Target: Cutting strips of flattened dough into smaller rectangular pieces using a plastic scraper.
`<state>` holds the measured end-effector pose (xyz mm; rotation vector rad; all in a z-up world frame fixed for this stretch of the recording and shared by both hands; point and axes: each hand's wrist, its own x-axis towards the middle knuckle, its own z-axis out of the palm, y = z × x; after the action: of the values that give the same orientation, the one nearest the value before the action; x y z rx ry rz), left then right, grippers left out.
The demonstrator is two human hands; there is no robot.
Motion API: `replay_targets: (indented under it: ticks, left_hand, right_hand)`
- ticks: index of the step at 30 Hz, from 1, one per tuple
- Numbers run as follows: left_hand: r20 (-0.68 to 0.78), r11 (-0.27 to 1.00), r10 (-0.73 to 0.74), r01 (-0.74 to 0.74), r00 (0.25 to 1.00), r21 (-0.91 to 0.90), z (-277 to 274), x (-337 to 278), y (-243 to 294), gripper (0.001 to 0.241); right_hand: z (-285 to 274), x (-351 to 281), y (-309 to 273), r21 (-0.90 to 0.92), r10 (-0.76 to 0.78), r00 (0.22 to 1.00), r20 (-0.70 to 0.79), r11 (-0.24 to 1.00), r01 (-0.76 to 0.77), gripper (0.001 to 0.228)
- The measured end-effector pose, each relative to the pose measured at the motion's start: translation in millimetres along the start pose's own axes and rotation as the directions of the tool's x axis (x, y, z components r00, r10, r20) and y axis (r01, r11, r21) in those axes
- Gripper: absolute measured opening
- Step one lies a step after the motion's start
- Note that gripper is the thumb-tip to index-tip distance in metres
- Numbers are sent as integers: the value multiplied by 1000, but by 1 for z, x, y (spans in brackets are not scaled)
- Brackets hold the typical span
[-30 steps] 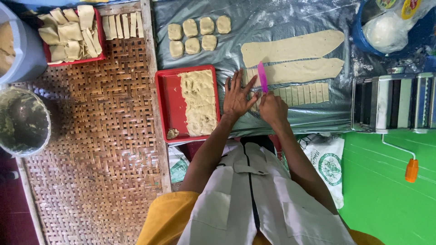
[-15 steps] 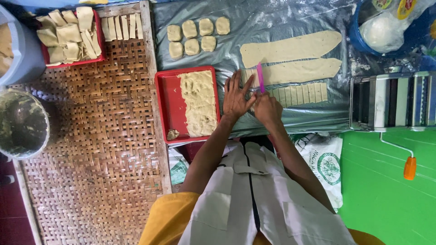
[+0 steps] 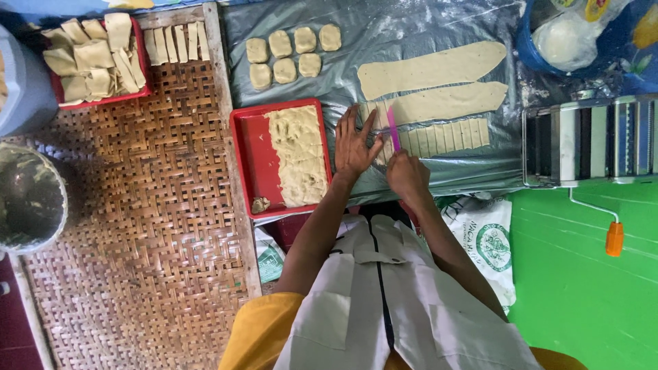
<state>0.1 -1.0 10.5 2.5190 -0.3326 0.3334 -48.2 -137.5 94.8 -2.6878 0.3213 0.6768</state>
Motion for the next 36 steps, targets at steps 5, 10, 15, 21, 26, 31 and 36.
replay_targets:
  ticks: [5,10,15,21,26,31,36]
  left_hand:
    - [-24,1000,-10,10,1000,-23,3,-2,-1,58]
    - [-32,999,-16,14,999,-49,-3,-2,1,55]
    - [-34,1000,-2,1,999,-29,2,-4,-2,58]
    - [-44,1000,4,-5,999,-28,2,-4,-3,57]
    - [-37,999,-10,8,999,-38,2,-2,-3,56]
    - [-28,1000,-20,19,999,-20,9,0,-5,56]
    - [-4,999,-31,30,1000,-32,4,1,-1,57]
  right_hand:
    - [15,-13,11,-19,28,999,43,999,-27,44]
    - [-6,-37,-7,9,28,1000,8,1000,-28,47]
    - [10,3,8,-50,29,1000,10,998,-29,47]
    - [22,42,13,-86,-3,1000,-28,996,0,51]
    - [8,45,3,-47,-73,995,-66,996,70,48]
    - [-27,18,-5,110,-166,983,-77,979,174,54]
    - [-11,38,45,163,-142,981,-135,973,163,47]
